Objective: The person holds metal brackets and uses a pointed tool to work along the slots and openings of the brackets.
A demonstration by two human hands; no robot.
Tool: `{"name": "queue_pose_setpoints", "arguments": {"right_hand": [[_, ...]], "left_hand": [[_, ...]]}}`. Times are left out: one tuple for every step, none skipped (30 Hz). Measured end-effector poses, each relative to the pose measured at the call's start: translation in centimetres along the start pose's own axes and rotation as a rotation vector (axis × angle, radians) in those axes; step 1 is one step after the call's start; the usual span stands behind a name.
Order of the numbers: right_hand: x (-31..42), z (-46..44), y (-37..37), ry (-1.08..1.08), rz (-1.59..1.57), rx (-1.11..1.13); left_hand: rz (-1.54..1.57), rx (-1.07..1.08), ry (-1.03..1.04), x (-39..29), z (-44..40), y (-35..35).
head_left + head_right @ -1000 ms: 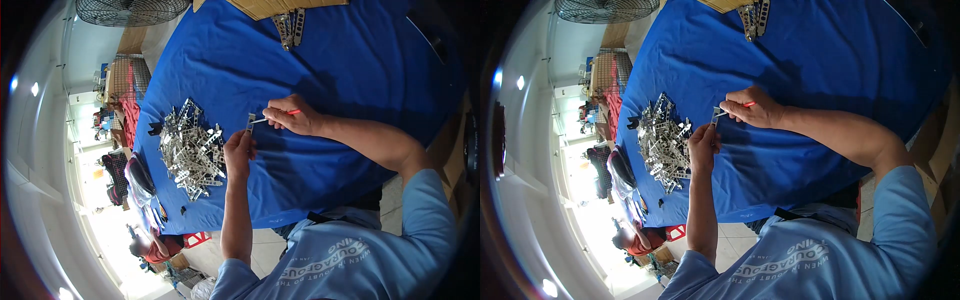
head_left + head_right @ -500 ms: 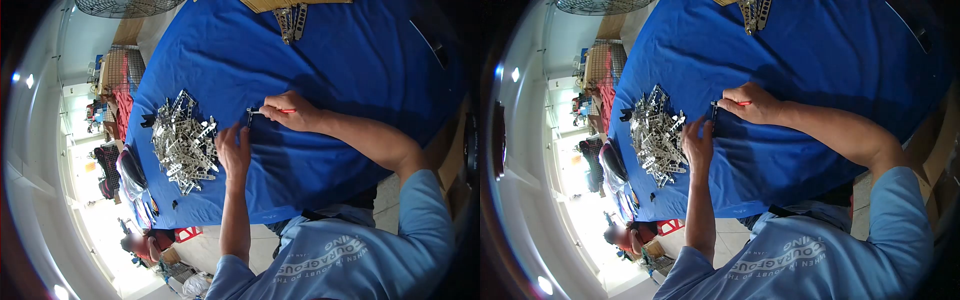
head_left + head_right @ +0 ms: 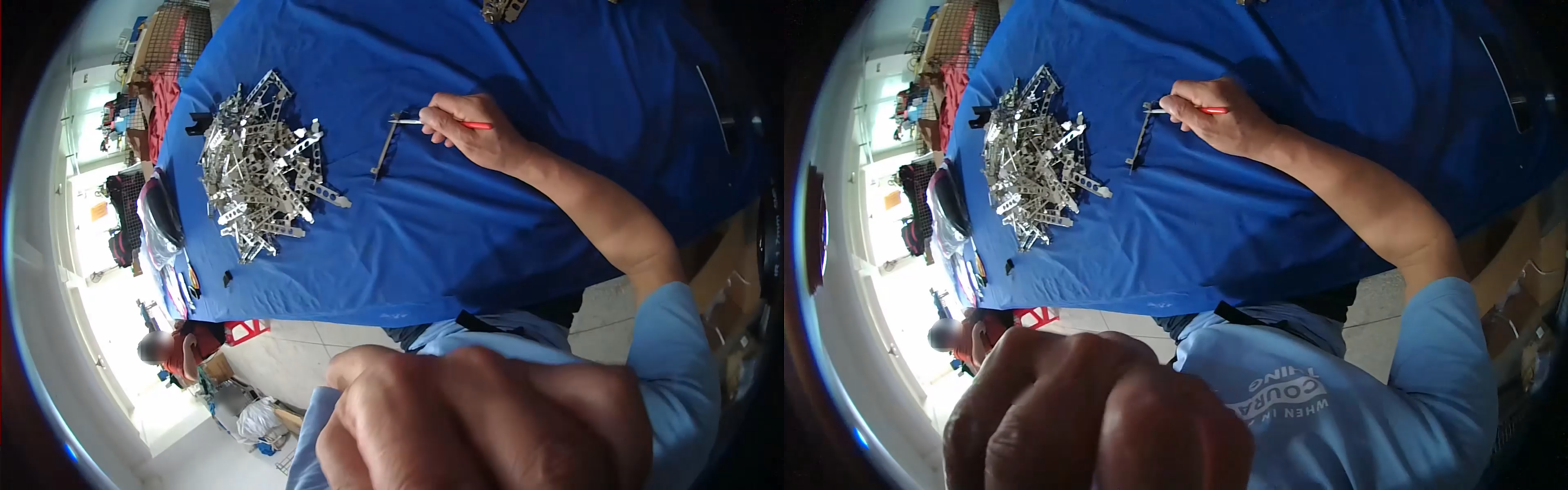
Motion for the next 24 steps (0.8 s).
{"name": "queue_pose_setpoints", "arguments": {"right_hand": [[0.0, 0.0, 0.1, 0.0, -0.004, 0.0], [0.0, 0.0, 0.1, 0.0, -0.009, -0.002], [0.0, 0.1, 0.1, 0.005, -0.013, 0.004], [0.0, 0.1, 0.1, -0.002, -0.003, 0.006], [0.1, 0.0, 0.2, -0.008, 0.002, 0.008], [0.2, 0.0, 0.1, -0.015, 0.013, 0.009], [0.2, 0.1, 0.0, -0.01, 0.015, 0.012], [0.1, 0.1, 0.1, -0.007, 0.019, 0.013], [0.1, 0.0, 0.1, -0.004, 0.018, 0.016], [0.2, 0.0, 0.0, -0.007, 0.016, 0.012], [0.3, -0.1, 0.0, -0.01, 0.012, 0.009], [0.3, 0.0, 0.1, -0.009, 0.005, 0.008], [0.2, 0.1, 0.2, -0.003, 0.002, 0.007], [0.0, 0.1, 0.2, 0.0, 0.001, 0.007], [0.0, 0.0, 0.2, 0.001, 0.001, 0.007], [0.0, 0.1, 0.2, -0.001, 0.002, 0.009], [0.0, 0.1, 0.2, -0.003, 0.004, 0.01], [0.1, 0.0, 0.2, -0.008, 0.007, 0.011], [0.1, -0.1, 0.3, -0.008, 0.003, 0.01], [0.1, -0.1, 0.3, -0.007, 0.001, 0.007], [0.1, 0.0, 0.2, -0.003, 0.002, 0.003], [0.1, 0.1, 0.0, 0.001, 0.006, 0.006], [0.2, 0.1, 0.1, 0.005, 0.006, 0.009], [0.2, 0.0, 0.1, 0.006, 0.006, 0.013]], "left_hand": [[0.016, 0.001, -0.004, 0.2, 0.1, 0.2], [0.018, -0.004, -0.008, 0.4, 0.3, 0.2], [0.029, 0.001, -0.012, 0.7, 0.4, 0.4], [0.032, 0.001, -0.012, 0.7, 0.5, 0.4], [0.033, -0.002, -0.015, 0.8, 0.6, 0.5], [0.034, -0.001, -0.017, 0.7, 0.8, 0.5], [0.041, 0.002, -0.019, 0.6, 0.8, 0.6], [0.048, 0.004, -0.019, 0.6, 1.0, 0.7], [0.051, 0.009, -0.018, 0.5, 1.1, 0.8], [0.05, 0.02, -0.022, 0.8, 1.3, 1.0], [0.049, 0.018, -0.022, 0.8, 1.5, 1.1], [0.049, 0.012, -0.021, 0.7, 1.6, 1.0], [0.039, -0.003, -0.017, 0.5, 1.6, 1.0], [0.038, -0.007, -0.012, 0.4, 1.5, 1.0], [0.037, -0.009, -0.006, 0.3, 1.5, 0.9], [0.033, -0.012, -0.006, 0.2, 1.6, 1.0], [0.03, -0.017, -0.003, 0.1, 1.5, 0.9], [0.026, -0.021, 0.004, 0.1, 1.7, 0.7], [0.021, -0.021, 0.008, -0.1, 1.6, 0.8], [0.013, -0.025, 0.012, -0.1, 1.6, 0.6], [0.011, -0.025, 0.016, -0.3, 1.7, 0.5], [0.004, -0.028, 0.021, -0.4, 1.6, 0.4], [-0.003, -0.034, 0.025, -0.6, 1.7, 0.3], [-0.02, -0.043, 0.032, -0.8, 1.7, 0.1]]}}
Point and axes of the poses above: each hand's wrist, its own z-axis away from the middle knuckle, its own y-axis out of the palm, x = y × z, the point moved 6 cm from there along -z, towards the middle knuckle, and after that the axes turned 10 degrees about -x, right-handed, at the moved point
